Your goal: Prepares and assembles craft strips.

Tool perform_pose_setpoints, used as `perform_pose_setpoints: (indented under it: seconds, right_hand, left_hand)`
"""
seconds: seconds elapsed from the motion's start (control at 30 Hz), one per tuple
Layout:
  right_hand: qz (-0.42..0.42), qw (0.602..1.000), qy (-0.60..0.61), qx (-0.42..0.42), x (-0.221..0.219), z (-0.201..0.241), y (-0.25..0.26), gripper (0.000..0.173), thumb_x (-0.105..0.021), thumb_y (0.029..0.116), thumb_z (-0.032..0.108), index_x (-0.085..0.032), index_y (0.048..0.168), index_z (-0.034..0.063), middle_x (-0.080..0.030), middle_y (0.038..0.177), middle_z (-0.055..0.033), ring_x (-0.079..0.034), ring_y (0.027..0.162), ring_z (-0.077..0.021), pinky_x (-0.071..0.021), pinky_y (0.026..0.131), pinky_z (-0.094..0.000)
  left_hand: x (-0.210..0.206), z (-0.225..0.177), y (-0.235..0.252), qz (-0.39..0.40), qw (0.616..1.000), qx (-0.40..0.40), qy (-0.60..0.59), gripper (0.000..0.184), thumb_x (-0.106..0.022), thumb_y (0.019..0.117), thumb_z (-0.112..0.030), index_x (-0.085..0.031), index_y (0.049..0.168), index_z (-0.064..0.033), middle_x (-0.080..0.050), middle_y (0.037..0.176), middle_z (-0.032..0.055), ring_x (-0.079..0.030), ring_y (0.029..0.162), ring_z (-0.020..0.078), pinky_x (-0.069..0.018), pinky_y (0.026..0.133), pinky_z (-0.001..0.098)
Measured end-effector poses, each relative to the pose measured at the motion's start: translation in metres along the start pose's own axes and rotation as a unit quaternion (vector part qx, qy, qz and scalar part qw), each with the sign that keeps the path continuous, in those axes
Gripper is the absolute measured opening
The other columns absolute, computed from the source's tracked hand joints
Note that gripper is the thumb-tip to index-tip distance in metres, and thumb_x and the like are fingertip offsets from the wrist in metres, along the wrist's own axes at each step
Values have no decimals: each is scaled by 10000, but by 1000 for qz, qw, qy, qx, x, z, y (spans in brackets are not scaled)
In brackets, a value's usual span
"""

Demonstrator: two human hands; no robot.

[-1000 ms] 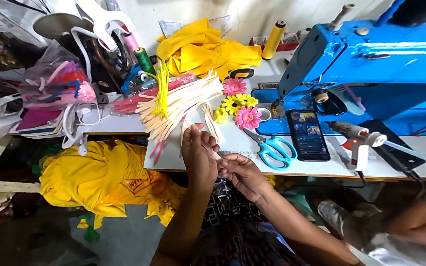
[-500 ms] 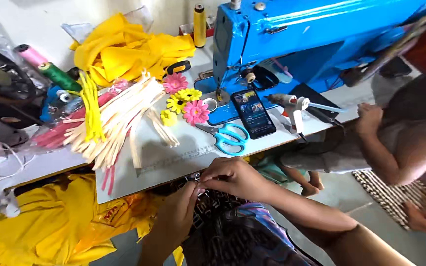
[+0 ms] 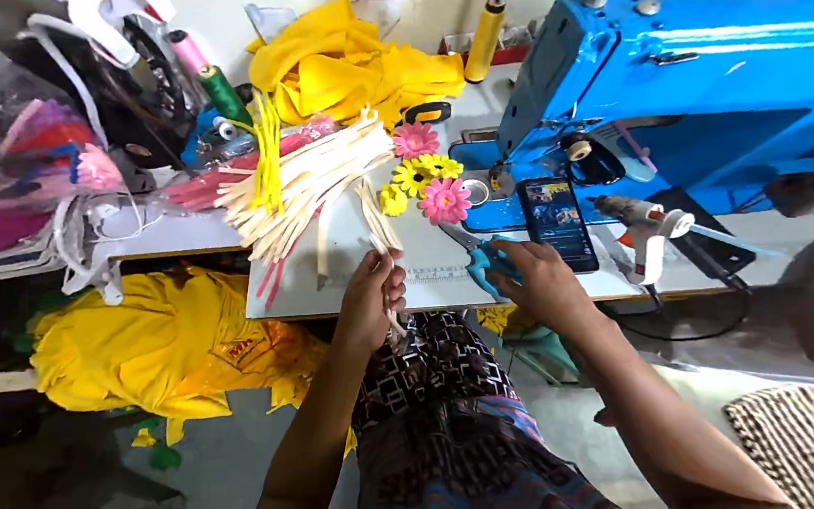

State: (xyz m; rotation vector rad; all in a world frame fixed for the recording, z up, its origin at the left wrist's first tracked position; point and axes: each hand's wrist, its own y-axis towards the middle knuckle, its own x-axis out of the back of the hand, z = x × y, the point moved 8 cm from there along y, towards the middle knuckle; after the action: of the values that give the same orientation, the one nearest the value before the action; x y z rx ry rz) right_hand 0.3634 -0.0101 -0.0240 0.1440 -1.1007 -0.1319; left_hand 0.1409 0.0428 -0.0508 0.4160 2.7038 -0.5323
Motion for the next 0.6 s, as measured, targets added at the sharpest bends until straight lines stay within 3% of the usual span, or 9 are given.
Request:
perform_pose_setpoints:
  seconds: [0.07, 0.13, 0.23, 0.3, 0.33, 0.43, 0.5, 0.6]
  right_hand:
    - [-3, 1000, 11, 8, 8, 2, -2, 429, -745, 903, 86, -642, 1302, -32, -690, 1150, -276, -645, 1074, -510, -501, 918, -656]
    - [43, 997, 64, -29, 17, 3, -7, 430, -711, 942, 151, -627, 1334, -5, -692, 1134, -239, -671, 1016, -423, -526, 872, -617]
    - [138, 955, 253, -71, 18, 5, -21, 488, -636, 928, 249, -569, 1371, 58, -692, 1075, -69, -687, 894, -143, -586, 782, -353]
    - [178, 871, 448, -94, 10, 19, -31, 524, -646, 888, 219, -540, 1386, 93, -688, 1095, -19, -712, 864, -110, -629, 752, -291]
    - [190, 819, 532, -98, 4, 29, -37, 508, -677, 889, 235, -551, 1370, 131, -691, 1075, 6, -708, 818, -97, -628, 690, -266]
    - [226, 682, 693, -62, -11, 59, -46, 498, -726, 942, 401, -599, 1356, 155, -708, 1056, 0, -662, 721, -36, -548, 555, -165]
    - [256, 621, 740, -36, -19, 73, -50, 616, -667, 952, 520, -542, 1416, 134, -710, 1087, -23, -657, 739, -39, -529, 571, -158]
    - [298, 572, 764, -3, -27, 84, -52, 738, -603, 937, 638, -504, 1469, 137, -698, 1127, -33, -660, 782, -49, -524, 592, -154]
  left_hand:
    - [0, -7, 4, 4, 1000, -19, -9, 231, -335, 1122, -200, -562, 1113, -157, -441, 654, -73, -396, 486, 3, -337, 448, 131]
    - [1, -15, 4, 13, 999, -44, -3, 239, -329, 1124, -208, -561, 1110, -154, -423, 642, -78, -365, 463, -10, -306, 421, 117]
    - [1, -23, 1, 21, 997, -66, 34, 258, -315, 1126, -214, -561, 1102, -138, -410, 619, -85, -342, 447, -15, -289, 413, 115]
    - [-2, -24, -1, 32, 996, -66, 58, 250, -327, 1123, -206, -565, 1100, -132, -408, 613, -91, -338, 450, -18, -290, 421, 117]
    - [-4, -23, -2, 43, 995, -68, 65, 252, -333, 1119, -199, -573, 1094, -126, -406, 602, -95, -342, 450, -23, -296, 424, 115]
    - [-12, -18, -5, 92, 990, -76, 76, 278, -338, 1109, -190, -601, 1056, -115, -422, 591, -104, -358, 453, -40, -316, 431, 104]
    - [-15, -16, -6, 117, 987, -79, 77, 301, -326, 1106, -179, -611, 1031, -117, -413, 590, -111, -354, 462, -42, -313, 440, 106]
    - [-15, -17, -9, 138, 983, -87, 86, 303, -326, 1099, -170, -612, 1009, -125, -410, 590, -124, -352, 474, -49, -309, 453, 104]
